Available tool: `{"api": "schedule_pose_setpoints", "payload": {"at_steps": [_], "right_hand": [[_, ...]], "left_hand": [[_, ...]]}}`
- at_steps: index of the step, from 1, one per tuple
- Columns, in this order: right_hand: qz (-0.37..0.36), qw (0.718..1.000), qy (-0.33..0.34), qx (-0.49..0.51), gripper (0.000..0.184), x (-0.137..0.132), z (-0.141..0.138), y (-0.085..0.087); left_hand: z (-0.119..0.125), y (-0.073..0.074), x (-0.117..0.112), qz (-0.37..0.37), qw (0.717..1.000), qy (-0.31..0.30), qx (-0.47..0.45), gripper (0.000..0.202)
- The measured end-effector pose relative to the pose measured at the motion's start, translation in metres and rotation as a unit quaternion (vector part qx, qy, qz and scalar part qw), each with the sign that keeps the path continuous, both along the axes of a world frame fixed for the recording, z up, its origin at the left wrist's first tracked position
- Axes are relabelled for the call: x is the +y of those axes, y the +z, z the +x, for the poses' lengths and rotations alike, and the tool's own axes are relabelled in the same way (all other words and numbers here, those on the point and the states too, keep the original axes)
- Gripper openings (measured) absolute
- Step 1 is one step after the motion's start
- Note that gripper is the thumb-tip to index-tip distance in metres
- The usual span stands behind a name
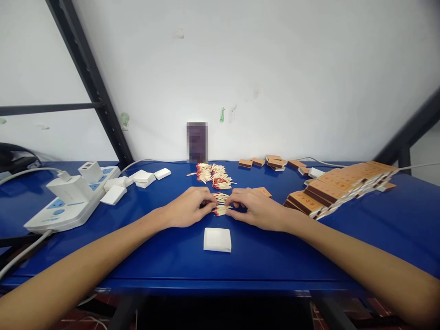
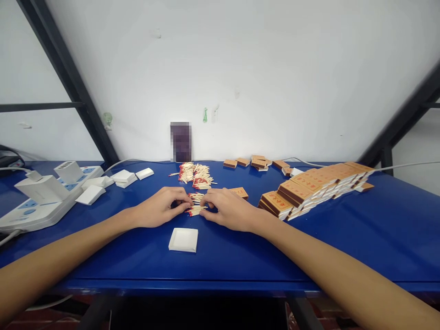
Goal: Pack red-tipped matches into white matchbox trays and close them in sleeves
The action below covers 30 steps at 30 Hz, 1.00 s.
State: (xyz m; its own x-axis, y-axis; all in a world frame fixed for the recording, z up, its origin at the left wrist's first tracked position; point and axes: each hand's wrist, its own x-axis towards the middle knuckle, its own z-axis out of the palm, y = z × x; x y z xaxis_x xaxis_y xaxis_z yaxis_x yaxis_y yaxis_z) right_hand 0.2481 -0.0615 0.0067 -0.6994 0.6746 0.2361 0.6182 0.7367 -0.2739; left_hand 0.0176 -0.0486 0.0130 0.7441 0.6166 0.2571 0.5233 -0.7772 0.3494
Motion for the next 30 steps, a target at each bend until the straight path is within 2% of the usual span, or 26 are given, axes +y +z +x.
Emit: {"api": "schedule_pose_setpoints", "payload": {"at_steps": [8,15,20,26,30], "right_hand": [[-0.01,0.999,-0.004,0.039,0.016,0.001,-0.002,-0.004],[-0.017,0.999,-0.003,0.04,0.017,0.0,-0.002,-0.003],[-0.022,0.999,0.006,0.036,0.024,-0.003,-0.004,-0.001],[-0.033,0.999,0.011,0.031,0.017,-0.005,-0.009,0.0],[-0.026,0.999,0.001,0.03,0.014,-0.005,-0.012,-0.003]], "left_hand": [[0.004,0.004,-0.003,-0.025,0.999,0.022,0.011,0.022],[0.005,0.004,-0.001,-0.061,0.998,0.013,-0.006,0.022],[0.006,0.006,-0.002,-0.059,0.998,0.006,0.003,0.017],[0.006,0.009,-0.002,-0.052,0.998,-0.006,0.027,0.015],[0.007,0.01,-0.004,-0.014,0.997,-0.022,0.071,0.018]]}}
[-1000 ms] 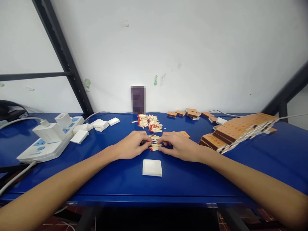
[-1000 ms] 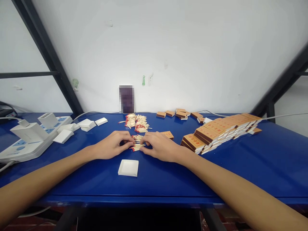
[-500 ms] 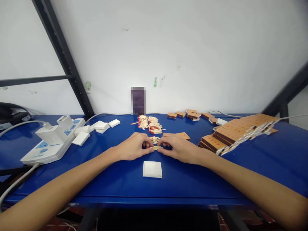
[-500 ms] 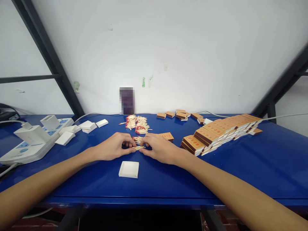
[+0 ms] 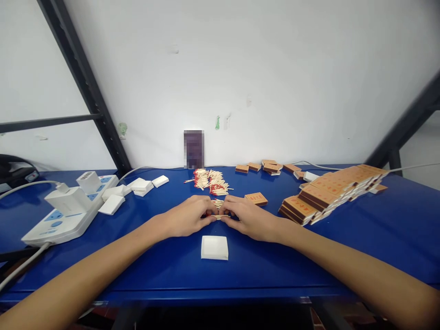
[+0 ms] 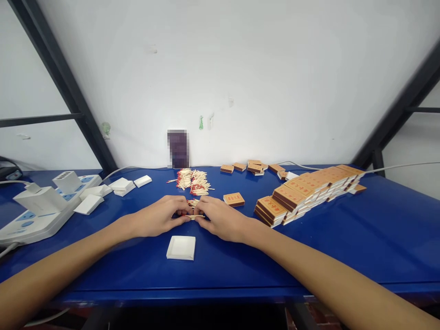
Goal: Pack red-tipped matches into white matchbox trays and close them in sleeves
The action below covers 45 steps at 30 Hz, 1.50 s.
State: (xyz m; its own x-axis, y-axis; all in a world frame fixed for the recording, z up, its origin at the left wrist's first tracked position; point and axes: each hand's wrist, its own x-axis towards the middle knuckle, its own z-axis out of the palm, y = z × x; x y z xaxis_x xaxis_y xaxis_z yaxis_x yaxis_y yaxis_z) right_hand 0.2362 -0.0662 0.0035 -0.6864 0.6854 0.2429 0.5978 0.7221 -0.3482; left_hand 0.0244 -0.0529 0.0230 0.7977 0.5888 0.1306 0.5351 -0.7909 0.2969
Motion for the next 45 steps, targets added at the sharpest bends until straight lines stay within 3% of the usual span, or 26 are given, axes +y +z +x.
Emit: {"api": "schedule_pose_setpoints", "payload": {"at_steps": [10,23,30,45], "right_hand": [[0.066,0.996,-0.03,-0.059,0.014,-0.002,-0.004,-0.007],[0.039,0.997,-0.039,-0.047,0.017,-0.004,-0.01,-0.004],[0.08,0.992,-0.06,-0.074,0.015,-0.005,-0.017,-0.004],[0.108,0.99,-0.053,-0.076,0.011,0.0,-0.019,-0.006]], "left_hand": [[0.004,-0.001,-0.003,0.073,0.995,0.006,0.072,0.018],[0.0,-0.005,0.0,0.057,0.997,0.012,0.045,0.021],[0.003,-0.003,-0.002,0.102,0.991,0.03,0.082,0.02],[-0.002,-0.012,0.003,0.087,0.994,0.037,0.046,0.017]]}}
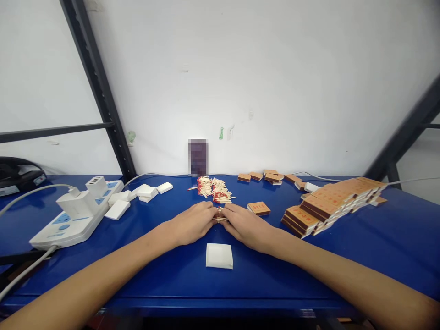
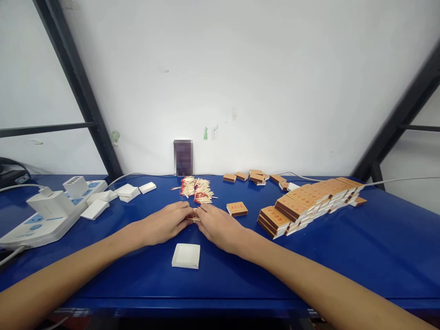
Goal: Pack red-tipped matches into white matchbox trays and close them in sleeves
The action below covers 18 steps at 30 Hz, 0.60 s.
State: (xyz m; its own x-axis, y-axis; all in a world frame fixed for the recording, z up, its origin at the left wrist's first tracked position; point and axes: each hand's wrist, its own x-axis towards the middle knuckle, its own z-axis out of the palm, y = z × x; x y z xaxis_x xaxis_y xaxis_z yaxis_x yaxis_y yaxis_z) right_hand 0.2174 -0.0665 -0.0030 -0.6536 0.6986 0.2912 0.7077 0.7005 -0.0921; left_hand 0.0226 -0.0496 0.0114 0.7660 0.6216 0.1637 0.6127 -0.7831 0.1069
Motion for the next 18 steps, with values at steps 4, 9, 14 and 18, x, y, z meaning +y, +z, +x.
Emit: {"api": "schedule_pose_setpoints", "payload": {"at_steps": [4,9,14,18], "right_hand": [[0.01,1.0,0.008,0.014,0.011,0.0,0.0,-0.001],[-0.002,1.0,0.01,0.014,0.013,0.001,0.001,0.0],[-0.043,0.997,0.016,0.058,0.013,-0.005,0.002,0.012],[-0.116,0.987,0.024,0.106,0.016,-0.023,0.004,0.029]], "left_hand": [[0.001,-0.003,-0.002,0.032,0.999,0.001,0.033,0.015],[0.002,-0.001,-0.002,0.033,0.998,-0.006,0.06,0.012],[-0.001,0.019,-0.012,-0.036,0.998,-0.012,0.04,0.013],[-0.006,0.038,-0.031,-0.085,0.995,-0.043,0.012,0.017]]}}
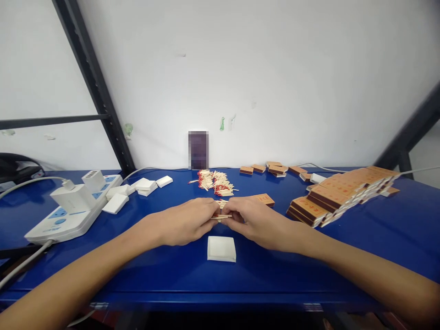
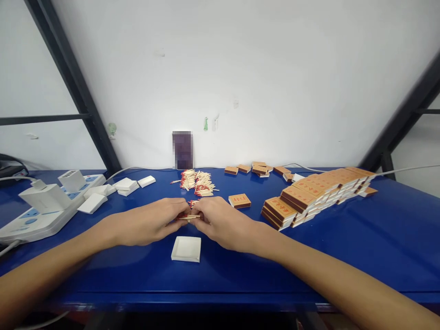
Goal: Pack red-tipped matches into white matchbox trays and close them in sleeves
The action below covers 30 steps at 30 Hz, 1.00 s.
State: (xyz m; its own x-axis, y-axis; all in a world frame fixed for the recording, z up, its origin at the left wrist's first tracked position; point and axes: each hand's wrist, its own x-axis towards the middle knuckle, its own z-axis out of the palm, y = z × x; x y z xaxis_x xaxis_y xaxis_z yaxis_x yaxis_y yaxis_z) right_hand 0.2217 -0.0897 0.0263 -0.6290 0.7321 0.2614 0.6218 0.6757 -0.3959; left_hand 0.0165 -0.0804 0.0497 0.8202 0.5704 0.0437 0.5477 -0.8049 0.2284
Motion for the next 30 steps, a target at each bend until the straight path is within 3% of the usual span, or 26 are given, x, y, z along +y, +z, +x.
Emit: {"api": "schedule_pose_setpoints", "payload": {"at_steps": [3,7,14,22,30], "right_hand": [[-0.078,0.996,0.023,0.023,0.021,-0.015,0.003,0.01],[-0.142,0.989,0.035,0.027,0.019,-0.025,0.004,0.012],[-0.084,0.995,0.057,-0.001,0.026,-0.021,0.002,0.006],[-0.18,0.982,0.041,0.037,0.021,-0.018,0.007,0.003],[-0.145,0.988,0.049,0.019,0.026,-0.015,0.009,0.003]], "left_hand": [[-0.001,0.008,-0.014,-0.031,1.0,-0.003,-0.001,0.019],[0.001,0.006,-0.022,-0.077,0.997,0.007,0.006,0.019],[0.001,0.001,-0.017,-0.086,0.996,0.002,-0.002,0.012],[0.001,0.004,-0.016,-0.062,0.998,0.007,-0.01,0.016],[-0.002,0.001,-0.009,-0.122,0.991,0.009,-0.044,0.014]]}}
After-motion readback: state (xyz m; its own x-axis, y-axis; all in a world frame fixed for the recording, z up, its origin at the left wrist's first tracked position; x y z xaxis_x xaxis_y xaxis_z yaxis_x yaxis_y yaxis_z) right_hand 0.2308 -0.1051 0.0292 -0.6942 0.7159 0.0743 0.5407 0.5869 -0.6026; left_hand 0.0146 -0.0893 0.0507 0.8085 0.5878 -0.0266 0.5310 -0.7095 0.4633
